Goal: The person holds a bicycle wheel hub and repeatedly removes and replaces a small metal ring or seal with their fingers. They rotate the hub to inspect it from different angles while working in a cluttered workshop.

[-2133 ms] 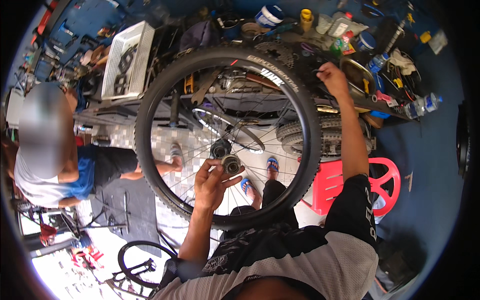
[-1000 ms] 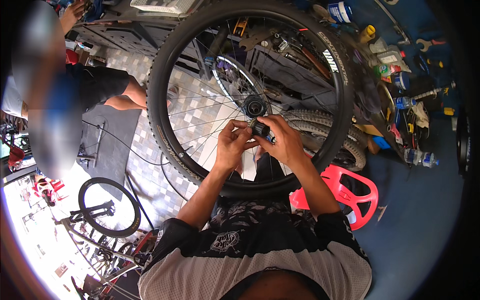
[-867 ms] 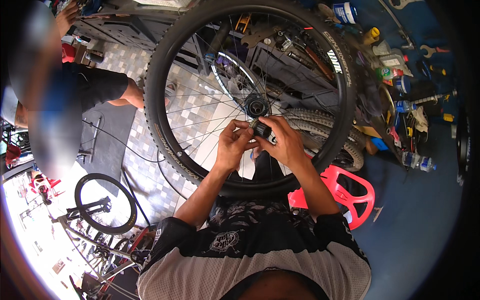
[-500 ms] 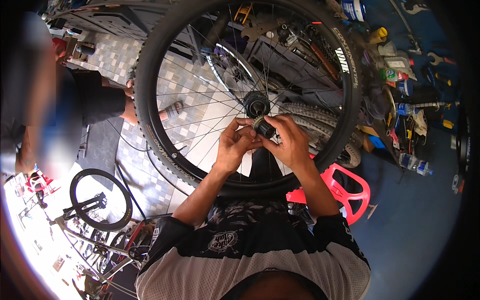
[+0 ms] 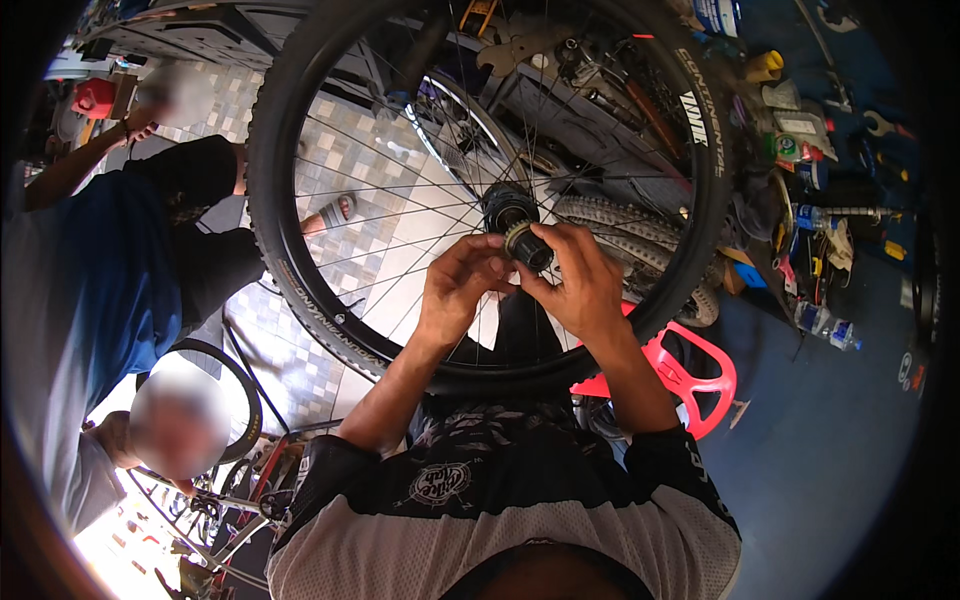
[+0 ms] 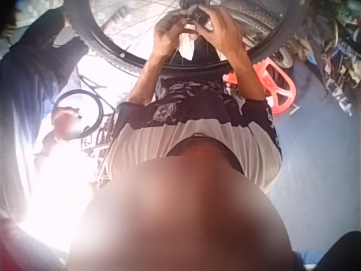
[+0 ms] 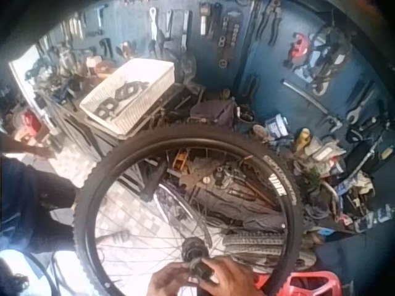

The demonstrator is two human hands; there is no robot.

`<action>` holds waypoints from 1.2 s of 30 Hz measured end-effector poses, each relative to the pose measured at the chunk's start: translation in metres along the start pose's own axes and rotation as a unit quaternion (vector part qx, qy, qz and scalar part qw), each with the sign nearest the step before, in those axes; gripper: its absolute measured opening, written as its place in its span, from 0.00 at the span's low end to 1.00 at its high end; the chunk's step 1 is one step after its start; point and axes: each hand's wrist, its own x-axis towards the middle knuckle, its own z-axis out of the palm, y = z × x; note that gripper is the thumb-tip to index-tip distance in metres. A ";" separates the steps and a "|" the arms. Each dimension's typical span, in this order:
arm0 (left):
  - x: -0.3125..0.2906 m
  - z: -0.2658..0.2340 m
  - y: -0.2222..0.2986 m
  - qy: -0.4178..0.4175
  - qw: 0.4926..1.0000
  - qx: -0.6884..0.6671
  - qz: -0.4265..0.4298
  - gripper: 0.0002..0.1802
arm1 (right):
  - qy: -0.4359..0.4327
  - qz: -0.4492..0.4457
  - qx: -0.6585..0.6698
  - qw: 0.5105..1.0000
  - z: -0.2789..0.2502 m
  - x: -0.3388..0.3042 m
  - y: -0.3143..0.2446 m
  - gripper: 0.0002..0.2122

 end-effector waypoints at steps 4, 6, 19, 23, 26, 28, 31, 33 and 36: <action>0.004 0.001 0.004 0.010 1.000 0.015 -0.002 0.18 | 0.011 -0.009 -0.006 1.000 0.000 0.008 -0.001 0.24; 0.006 0.002 0.009 0.029 0.999 0.042 -0.011 0.18 | 0.008 -0.013 -0.007 1.000 0.002 0.011 -0.001 0.24; 0.019 -0.004 0.010 0.060 0.994 0.091 -0.016 0.15 | -0.002 -0.020 -0.039 0.999 0.010 0.016 0.000 0.24; 0.020 -0.001 0.011 0.078 0.991 0.112 -0.015 0.14 | -0.011 -0.012 -0.041 0.999 0.010 0.017 -0.001 0.24; 0.021 0.001 0.013 0.095 0.986 0.138 -0.021 0.13 | -0.025 -0.017 -0.052 0.998 0.010 0.017 -0.001 0.25; 0.021 0.003 0.015 0.109 0.982 0.154 -0.021 0.12 | -0.024 -0.020 -0.056 0.998 0.012 0.018 0.001 0.25; 0.020 0.004 0.023 0.125 0.958 0.255 -0.033 0.11 | -0.030 -0.018 -0.060 0.998 0.013 0.019 0.002 0.25; 0.019 0.000 0.019 0.138 0.931 0.338 0.004 0.11 | -0.037 -0.015 -0.061 0.997 0.013 0.020 0.001 0.26; 0.017 0.003 0.026 0.174 0.889 0.421 0.047 0.10 | -0.046 -0.014 -0.066 0.997 0.013 0.021 0.002 0.26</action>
